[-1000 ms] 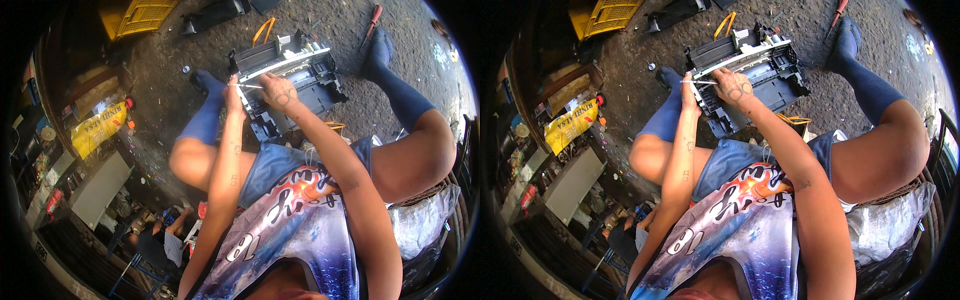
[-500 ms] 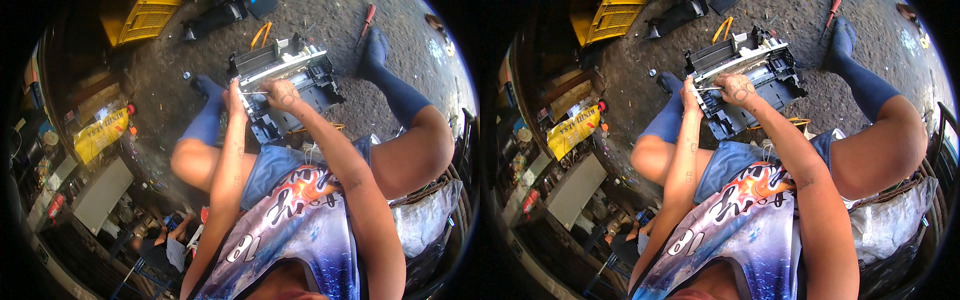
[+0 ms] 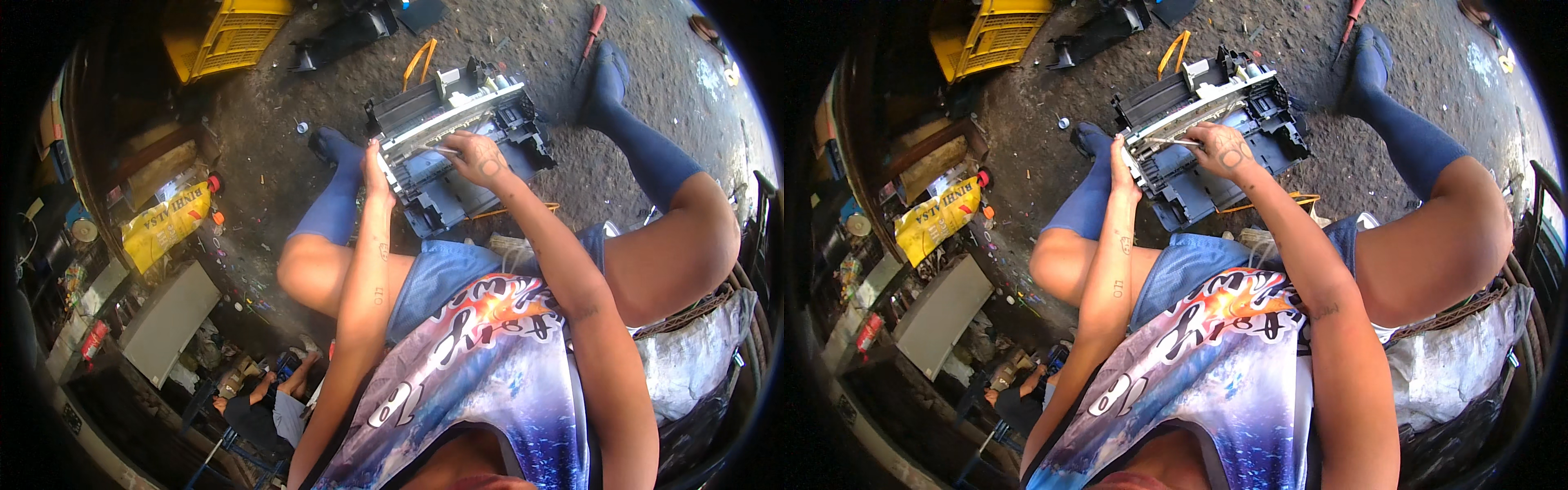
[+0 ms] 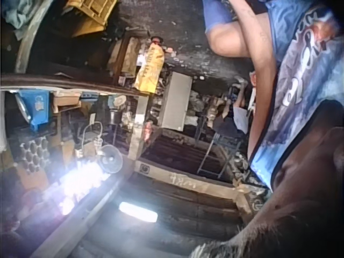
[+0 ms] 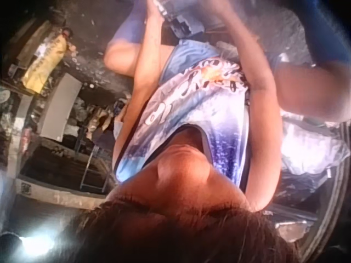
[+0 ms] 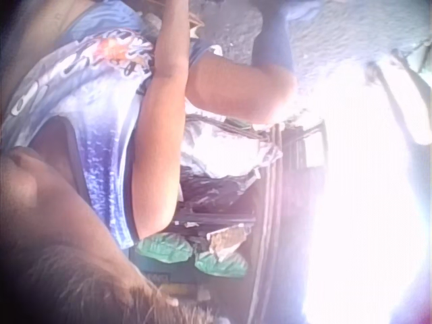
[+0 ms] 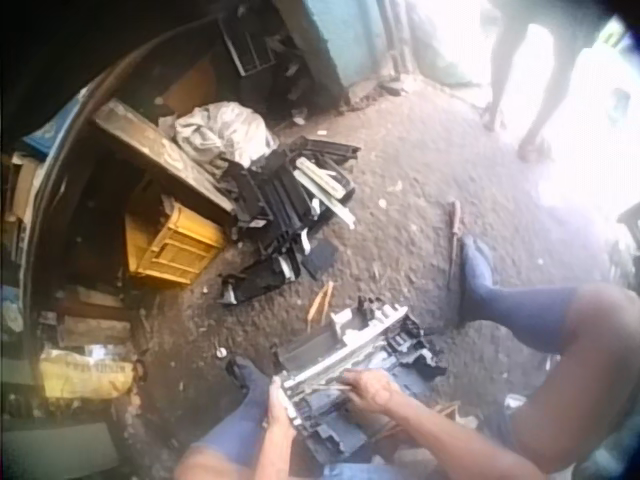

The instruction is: The person sits on the floor and uses a screwdriver to disassemble a black electronic device, removing screws and separating internal components. They manipulate wires and parts with their hands, occasionally adjusting the device's position.

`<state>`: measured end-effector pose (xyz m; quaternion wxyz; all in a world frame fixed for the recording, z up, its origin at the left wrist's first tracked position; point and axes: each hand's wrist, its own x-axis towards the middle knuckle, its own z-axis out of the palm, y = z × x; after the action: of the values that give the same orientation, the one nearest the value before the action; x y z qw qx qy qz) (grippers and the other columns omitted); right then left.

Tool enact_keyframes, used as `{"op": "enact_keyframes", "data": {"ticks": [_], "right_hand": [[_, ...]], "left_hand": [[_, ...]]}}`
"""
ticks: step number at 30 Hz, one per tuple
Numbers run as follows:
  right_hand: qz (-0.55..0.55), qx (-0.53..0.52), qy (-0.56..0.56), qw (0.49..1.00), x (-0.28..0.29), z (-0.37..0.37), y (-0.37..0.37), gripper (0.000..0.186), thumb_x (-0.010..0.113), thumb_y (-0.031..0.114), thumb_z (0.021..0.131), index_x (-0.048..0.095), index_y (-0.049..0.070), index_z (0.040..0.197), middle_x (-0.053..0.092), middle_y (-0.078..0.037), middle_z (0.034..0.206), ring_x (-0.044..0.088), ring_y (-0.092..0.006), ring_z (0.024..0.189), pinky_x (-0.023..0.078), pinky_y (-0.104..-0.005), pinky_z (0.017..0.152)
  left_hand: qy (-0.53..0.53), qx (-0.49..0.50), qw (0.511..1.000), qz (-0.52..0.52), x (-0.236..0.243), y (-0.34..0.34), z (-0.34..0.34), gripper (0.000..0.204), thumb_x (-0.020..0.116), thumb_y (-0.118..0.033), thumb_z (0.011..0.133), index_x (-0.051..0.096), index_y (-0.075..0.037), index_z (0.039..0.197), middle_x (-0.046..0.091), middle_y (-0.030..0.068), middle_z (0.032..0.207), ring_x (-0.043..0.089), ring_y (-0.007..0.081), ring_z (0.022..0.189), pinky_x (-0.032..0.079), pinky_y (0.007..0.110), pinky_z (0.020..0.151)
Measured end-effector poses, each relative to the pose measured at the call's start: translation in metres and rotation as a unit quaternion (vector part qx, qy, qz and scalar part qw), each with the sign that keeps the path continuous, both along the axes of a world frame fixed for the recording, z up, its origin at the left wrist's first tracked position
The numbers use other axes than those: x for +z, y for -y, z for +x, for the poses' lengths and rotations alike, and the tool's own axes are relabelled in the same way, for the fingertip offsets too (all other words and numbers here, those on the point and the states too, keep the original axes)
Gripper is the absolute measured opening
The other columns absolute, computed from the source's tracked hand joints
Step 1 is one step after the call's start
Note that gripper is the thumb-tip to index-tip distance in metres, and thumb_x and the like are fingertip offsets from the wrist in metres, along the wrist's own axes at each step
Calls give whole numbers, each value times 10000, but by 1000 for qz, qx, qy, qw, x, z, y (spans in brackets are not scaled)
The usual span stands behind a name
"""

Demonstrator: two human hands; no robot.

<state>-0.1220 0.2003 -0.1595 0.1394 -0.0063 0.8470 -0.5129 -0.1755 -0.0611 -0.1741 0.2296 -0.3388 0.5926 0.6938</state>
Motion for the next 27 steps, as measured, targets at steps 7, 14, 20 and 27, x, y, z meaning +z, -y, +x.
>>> {"op": "enact_keyframes", "data": {"ticks": [7,14,20,27], "right_hand": [[37,0,77,996,4,14,-18,215,692,268,966,757,104,1089,761,-165,955,719,-388,925,564,-486,832],[-7,-259,50,965,-38,51,-95,278,712,330,986,770,68,1057,738,-210,900,711,-378,770,563,-435,748],[152,-221,151,951,-26,69,-161,362,702,365,993,770,52,1161,761,-233,956,753,-397,916,577,-474,805],[66,-189,70,977,35,64,-14,157,677,198,909,769,88,973,738,-201,840,724,-413,833,586,-489,775]], "left_hand": [[-77,-19,997,-25,10,-14,-10,449,649,-392,979,647,0,1197,714,103,1085,711,202,955,568,362,840],[-82,4,994,-72,0,-15,-21,586,742,-425,911,573,20,1254,666,139,1140,673,213,993,542,365,861],[-62,32,987,-145,-15,-2,-24,874,789,-473,849,435,40,1461,564,210,1385,592,294,1246,488,408,1028],[-56,29,937,-343,34,-68,-25,1048,877,-524,738,382,-37,1523,511,253,1470,571,332,1292,452,424,1080]]}}
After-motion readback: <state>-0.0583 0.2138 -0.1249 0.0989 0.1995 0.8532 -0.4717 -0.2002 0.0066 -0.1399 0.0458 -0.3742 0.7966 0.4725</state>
